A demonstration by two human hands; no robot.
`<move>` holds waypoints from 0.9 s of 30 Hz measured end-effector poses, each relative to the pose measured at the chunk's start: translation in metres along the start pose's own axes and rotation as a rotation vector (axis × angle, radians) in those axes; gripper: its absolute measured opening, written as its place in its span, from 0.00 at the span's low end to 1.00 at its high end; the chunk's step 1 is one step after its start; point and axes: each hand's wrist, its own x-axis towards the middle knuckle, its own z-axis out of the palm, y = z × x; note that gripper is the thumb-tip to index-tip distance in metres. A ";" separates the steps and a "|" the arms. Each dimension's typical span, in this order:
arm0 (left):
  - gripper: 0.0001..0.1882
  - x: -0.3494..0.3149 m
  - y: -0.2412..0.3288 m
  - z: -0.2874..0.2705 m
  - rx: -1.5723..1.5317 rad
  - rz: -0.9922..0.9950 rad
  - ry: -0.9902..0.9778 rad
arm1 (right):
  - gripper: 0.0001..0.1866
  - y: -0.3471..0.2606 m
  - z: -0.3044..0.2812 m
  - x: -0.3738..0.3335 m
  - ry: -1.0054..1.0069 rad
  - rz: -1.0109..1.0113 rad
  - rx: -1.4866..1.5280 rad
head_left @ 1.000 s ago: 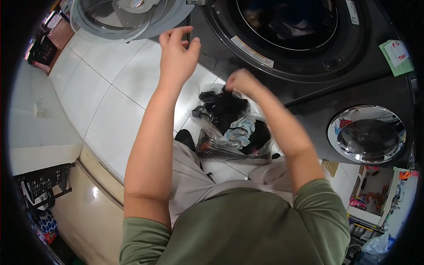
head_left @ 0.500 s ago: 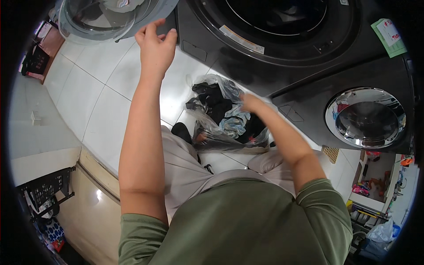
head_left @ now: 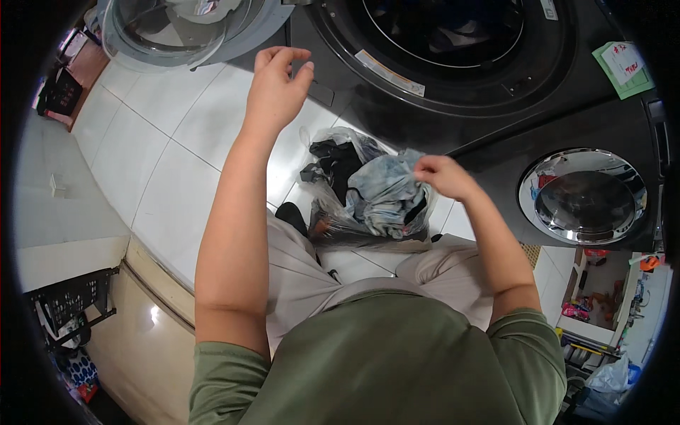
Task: The person loads clothes from a plastic bag into a washing machine, writes on a paper slip with a pen and clips it to the machine, then puts socks into a mesh laundry bag, places it inside the machine, and closes the door.
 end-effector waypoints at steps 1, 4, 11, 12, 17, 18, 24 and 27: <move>0.14 0.000 -0.001 0.000 0.001 -0.005 -0.016 | 0.06 -0.005 -0.012 -0.010 0.037 -0.017 0.150; 0.15 -0.007 -0.002 0.002 -0.182 -0.098 -0.402 | 0.04 -0.030 -0.045 -0.031 0.267 -0.229 0.363; 0.46 -0.109 0.058 0.075 0.030 0.244 -0.755 | 0.07 -0.087 -0.093 -0.045 0.628 -0.216 0.126; 0.44 -0.119 0.061 0.077 0.111 0.295 -0.667 | 0.07 -0.104 -0.101 -0.050 0.690 -0.253 0.239; 0.17 -0.049 0.038 0.051 -0.070 0.103 -0.307 | 0.06 -0.099 -0.148 -0.076 0.731 -0.354 0.214; 0.18 -0.040 0.035 0.042 -0.073 0.248 -0.065 | 0.07 -0.110 -0.150 -0.082 0.789 -0.301 0.285; 0.30 -0.054 0.044 0.062 -0.483 0.203 -0.152 | 0.10 -0.127 -0.163 -0.054 0.789 -0.368 0.316; 0.26 -0.069 0.059 0.065 -0.352 0.211 -0.309 | 0.09 -0.142 -0.166 -0.047 0.683 -0.339 0.383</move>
